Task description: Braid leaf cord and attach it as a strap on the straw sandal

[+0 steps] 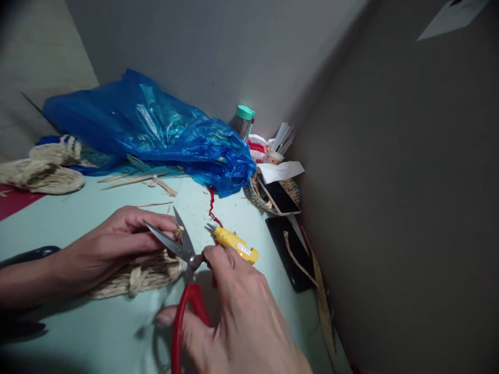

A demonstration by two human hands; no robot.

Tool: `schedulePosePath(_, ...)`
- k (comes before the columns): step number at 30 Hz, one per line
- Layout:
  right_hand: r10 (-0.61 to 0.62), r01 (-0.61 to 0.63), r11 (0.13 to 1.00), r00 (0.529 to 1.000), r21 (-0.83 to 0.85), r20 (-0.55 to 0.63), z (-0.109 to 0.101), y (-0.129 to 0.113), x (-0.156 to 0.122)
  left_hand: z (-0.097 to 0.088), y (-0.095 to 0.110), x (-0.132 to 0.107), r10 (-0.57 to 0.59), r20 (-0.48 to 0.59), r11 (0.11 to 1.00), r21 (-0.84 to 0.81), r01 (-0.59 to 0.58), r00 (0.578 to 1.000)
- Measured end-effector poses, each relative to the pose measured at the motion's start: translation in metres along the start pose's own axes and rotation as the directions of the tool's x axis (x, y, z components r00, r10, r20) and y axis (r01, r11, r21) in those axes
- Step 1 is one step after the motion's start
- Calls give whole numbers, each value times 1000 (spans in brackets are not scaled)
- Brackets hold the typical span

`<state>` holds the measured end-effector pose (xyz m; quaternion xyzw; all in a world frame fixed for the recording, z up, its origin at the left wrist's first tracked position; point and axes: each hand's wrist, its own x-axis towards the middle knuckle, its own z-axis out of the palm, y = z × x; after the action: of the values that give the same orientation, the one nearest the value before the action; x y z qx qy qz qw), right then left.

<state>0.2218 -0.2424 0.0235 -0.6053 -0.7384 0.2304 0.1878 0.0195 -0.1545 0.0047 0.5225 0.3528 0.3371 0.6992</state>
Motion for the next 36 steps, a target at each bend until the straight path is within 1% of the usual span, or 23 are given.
schedulePosePath(3,-66,66,998,998,-11,-16,-1,1,3,-1,0,0,-3,50,1000,16,2,999)
schedulePosePath(7,-203,208,977,972,36,-116,-1,2,7,-2,1,1,-6,69,997,71,1,998)
schedulePosePath(9,-244,250,968,958,24,-151,-1,2,9,-2,0,1,-1,66,995,95,-5,998)
schedulePosePath(12,-254,257,966,955,1,-151,0,1,9,-3,0,2,18,61,993,119,-25,998)
schedulePosePath(15,-246,249,968,960,14,-131,3,1,7,-4,0,2,34,52,989,145,-41,998)
schedulePosePath(19,-244,251,967,960,36,-135,2,3,4,-4,3,2,62,48,973,221,-71,997)
schedulePosePath(21,-203,207,978,969,11,-140,-5,9,0,-4,4,2,75,42,968,237,-83,996)
schedulePosePath(22,-161,159,987,976,-30,-145,-10,14,-2,-3,4,2,73,32,968,239,-79,997)
schedulePosePath(24,-60,25,984,980,-178,-189,-20,30,-7,-4,3,2,63,-7,966,251,-59,998)
schedulePosePath(25,-13,-51,959,974,-279,-225,-23,40,-10,-5,2,2,58,-30,964,262,-48,998)
schedulePosePath(26,4,-113,923,959,-368,-285,-25,51,-13,-7,1,3,54,-53,961,276,-37,997)
schedulePosePath(27,31,-172,883,950,-436,-312,-26,62,-16,-9,1,3,50,-72,957,288,-27,996)
schedulePosePath(28,67,-218,853,947,-474,-314,-24,71,-20,-12,0,3,49,-91,956,293,-21,995)
schedulePosePath(31,137,-273,820,947,-503,-291,-12,90,-27,-19,-2,6,49,-131,959,284,-10,990)
schedulePosePath(33,146,-289,810,942,-510,-302,-3,95,-28,-23,-3,8,54,-138,954,300,-10,989)
schedulePosePath(36,143,-312,773,934,-552,-328,4,97,-28,-25,-2,10,62,-103,930,368,-20,993)
